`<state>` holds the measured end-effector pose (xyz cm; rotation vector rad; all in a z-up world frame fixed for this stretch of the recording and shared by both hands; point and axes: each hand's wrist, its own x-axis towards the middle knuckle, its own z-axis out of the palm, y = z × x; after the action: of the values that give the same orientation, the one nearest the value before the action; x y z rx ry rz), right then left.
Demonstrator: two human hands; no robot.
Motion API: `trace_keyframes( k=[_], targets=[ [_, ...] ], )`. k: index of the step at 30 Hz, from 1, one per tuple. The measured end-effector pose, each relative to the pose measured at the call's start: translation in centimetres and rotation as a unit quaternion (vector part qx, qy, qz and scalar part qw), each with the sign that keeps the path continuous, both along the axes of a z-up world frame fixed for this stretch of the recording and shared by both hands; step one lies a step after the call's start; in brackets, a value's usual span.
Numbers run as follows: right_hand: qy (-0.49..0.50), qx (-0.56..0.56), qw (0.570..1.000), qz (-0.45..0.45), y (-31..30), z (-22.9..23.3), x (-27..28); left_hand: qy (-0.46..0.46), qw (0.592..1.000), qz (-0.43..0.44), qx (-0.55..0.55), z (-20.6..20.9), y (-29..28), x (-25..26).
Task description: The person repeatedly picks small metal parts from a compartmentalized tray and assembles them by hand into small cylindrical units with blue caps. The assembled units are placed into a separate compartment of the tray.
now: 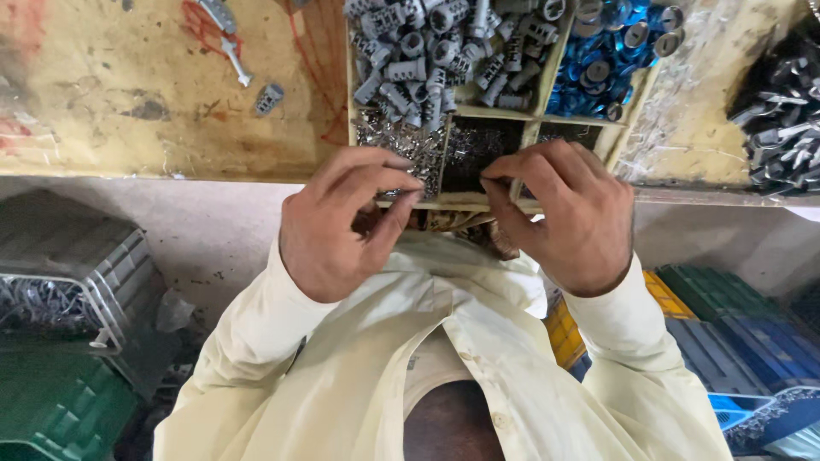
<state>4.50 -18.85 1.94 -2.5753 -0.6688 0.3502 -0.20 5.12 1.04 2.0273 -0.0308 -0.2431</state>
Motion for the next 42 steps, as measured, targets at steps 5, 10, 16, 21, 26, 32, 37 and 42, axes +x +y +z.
trace_keyframes(
  k=[5,10,16,21,26,32,37,42],
  targets=[
    [-0.015,-0.024,0.999,0.041,0.4,-1.2,-0.3,0.195,0.971,0.044,-0.132,-0.8,0.3,-0.3],
    [0.024,0.062,0.998,0.0,-0.6,-0.7,0.1,0.287,0.868,0.016,-0.404,-1.7,1.4,-1.0],
    [0.112,0.125,0.982,-0.087,-2.1,-2.2,-1.5,0.281,0.814,-0.028,-0.508,-1.1,1.3,0.0],
    [0.254,0.238,0.919,-0.184,-3.6,-3.0,-2.6,-0.117,0.992,-0.058,-0.002,-1.0,-2.2,1.1],
    [0.385,0.479,0.747,-0.255,-4.8,-3.6,-4.5,0.17,0.951,-0.024,-0.257,-1.1,-4.5,1.2],
    [0.493,0.569,0.593,-0.288,-5.0,-4.5,-5.7,0.22,0.925,0.004,-0.31,-1.6,-5.4,0.7],
    [0.528,0.584,0.528,-0.317,-4.5,-4.7,-5.9,0.174,0.938,0.008,-0.301,-1.7,-5.3,0.4],
    [0.471,0.571,0.597,-0.31,-4.2,-4.4,-6.1,0.154,0.953,0.0,-0.262,-1.4,-5.0,0.7]
  ],
)
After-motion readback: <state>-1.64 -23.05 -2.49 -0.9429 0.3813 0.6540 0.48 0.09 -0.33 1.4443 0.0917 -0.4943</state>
